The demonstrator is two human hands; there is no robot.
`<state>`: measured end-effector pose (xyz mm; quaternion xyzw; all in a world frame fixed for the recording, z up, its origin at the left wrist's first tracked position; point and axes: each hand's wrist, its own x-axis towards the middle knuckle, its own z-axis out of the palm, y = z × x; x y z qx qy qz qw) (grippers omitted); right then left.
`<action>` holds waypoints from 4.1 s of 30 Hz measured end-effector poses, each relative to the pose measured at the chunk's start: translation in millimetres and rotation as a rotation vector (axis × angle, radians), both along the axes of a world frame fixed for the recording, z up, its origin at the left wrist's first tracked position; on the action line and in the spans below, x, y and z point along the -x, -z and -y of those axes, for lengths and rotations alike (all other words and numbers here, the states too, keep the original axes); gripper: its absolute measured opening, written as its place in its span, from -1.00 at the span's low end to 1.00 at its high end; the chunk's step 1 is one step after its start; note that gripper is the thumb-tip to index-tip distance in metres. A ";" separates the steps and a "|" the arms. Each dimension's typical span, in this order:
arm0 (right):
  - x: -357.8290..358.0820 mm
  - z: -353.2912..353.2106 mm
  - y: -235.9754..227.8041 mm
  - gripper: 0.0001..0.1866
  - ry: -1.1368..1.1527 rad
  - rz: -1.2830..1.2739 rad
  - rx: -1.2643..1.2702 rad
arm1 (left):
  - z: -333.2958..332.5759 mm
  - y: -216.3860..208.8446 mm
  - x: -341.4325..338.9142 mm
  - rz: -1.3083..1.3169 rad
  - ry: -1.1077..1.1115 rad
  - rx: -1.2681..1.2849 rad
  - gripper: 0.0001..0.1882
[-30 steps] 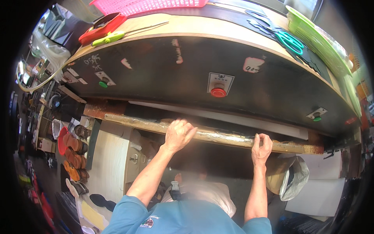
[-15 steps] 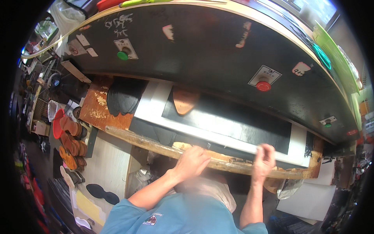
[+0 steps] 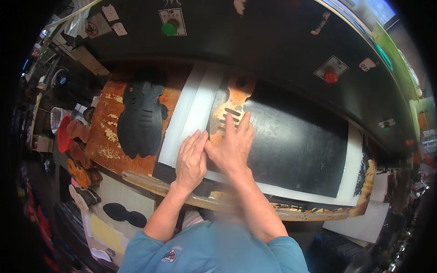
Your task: The person repeatedly presses white and black rubber cutouts into a heated press using a wooden paddle. They remove each pressed piece, place it aside, and continue the cycle with additional cutouts. The person also briefly handles a large black rubber sheet, folding it and setting it down.
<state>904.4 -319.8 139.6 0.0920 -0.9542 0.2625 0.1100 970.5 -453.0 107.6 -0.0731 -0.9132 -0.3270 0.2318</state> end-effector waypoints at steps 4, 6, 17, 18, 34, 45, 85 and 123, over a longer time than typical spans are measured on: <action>-26.4 -38.8 -11.5 0.02 -0.083 0.137 0.432 | 3.2 2.8 -30.2 0.011 0.020 0.022 -0.52; -22.5 -64.1 -24.5 0.04 -0.130 0.246 0.769 | 5.3 2.2 -37.7 0.004 0.012 0.028 -0.54; -77.5 -100.3 -22.2 0.07 -0.156 0.432 1.432 | -63.6 -53.2 -53.7 0.265 0.463 -0.512 -0.04; -77.7 -101.2 -20.4 0.07 -0.159 0.429 1.432 | -76.9 -54.1 -53.3 0.289 0.515 -0.605 -0.04; -84.6 -163.4 -32.3 0.10 -0.050 0.294 1.262 | 8.1 -24.4 -70.7 0.467 0.115 -1.412 -0.54; -87.6 -152.2 -1.5 -0.15 -0.022 -0.055 0.024 | 20.8 -23.2 -50.6 0.402 -0.009 -1.275 -0.61; -48.5 -110.8 3.1 -0.16 -0.055 -0.183 0.045 | -61.5 -0.8 -41.9 -0.063 0.286 -0.104 -0.71; -98.9 -428.4 -14.2 -0.74 0.528 -0.425 0.696 | -71.9 4.3 -55.6 -0.058 0.024 0.014 -0.78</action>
